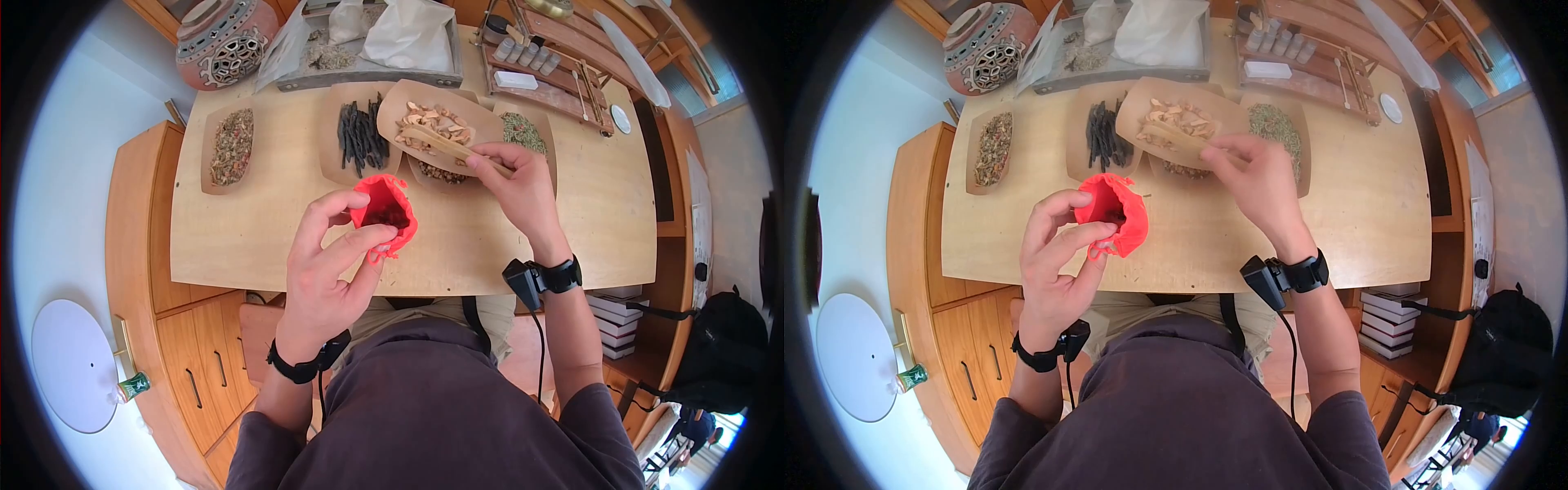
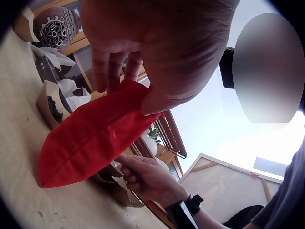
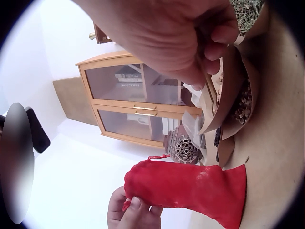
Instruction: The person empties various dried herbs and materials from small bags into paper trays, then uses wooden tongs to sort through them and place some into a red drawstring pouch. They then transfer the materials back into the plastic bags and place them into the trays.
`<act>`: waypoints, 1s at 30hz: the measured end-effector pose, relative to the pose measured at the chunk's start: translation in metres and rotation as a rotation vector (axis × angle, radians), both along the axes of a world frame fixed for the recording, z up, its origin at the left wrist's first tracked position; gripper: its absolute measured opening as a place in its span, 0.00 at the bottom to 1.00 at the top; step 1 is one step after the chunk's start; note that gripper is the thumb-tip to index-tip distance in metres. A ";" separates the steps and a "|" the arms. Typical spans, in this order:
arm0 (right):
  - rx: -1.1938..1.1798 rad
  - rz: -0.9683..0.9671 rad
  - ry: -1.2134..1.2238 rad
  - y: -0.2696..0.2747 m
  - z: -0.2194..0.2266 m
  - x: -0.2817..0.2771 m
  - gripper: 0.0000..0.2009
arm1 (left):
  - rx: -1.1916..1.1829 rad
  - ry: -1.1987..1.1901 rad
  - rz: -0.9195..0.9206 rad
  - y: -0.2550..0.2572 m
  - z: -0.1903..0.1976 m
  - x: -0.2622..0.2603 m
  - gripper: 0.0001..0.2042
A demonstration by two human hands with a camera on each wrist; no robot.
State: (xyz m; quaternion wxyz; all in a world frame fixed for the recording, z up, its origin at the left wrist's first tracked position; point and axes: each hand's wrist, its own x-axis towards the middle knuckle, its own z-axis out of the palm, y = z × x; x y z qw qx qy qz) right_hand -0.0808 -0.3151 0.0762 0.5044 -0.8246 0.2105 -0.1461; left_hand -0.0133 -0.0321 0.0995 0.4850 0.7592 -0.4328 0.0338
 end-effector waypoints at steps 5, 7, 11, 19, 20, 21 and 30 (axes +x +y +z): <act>-0.239 -0.023 -0.052 0.005 0.002 -0.002 0.13 | -0.009 0.008 -0.001 -0.001 0.000 -0.001 0.16; -0.236 -0.043 -0.067 0.006 0.002 -0.002 0.13 | -0.005 0.009 0.000 -0.001 0.001 0.000 0.16; -0.080 -0.095 -0.077 0.004 0.005 -0.008 0.12 | -0.006 0.021 0.002 -0.001 0.000 0.000 0.16; 0.155 -0.001 -0.113 0.018 0.049 -0.053 0.11 | -0.011 -0.009 0.000 -0.001 0.000 0.002 0.17; 0.155 0.035 -0.134 0.022 0.054 -0.057 0.11 | -0.008 0.004 -0.003 -0.001 0.000 0.002 0.17; 0.154 0.070 -0.155 0.026 0.058 -0.061 0.11 | -0.012 0.006 -0.005 -0.002 0.000 0.001 0.17; -0.045 0.139 -0.170 0.031 0.061 -0.067 0.11 | -0.009 0.013 -0.003 -0.001 0.001 0.001 0.16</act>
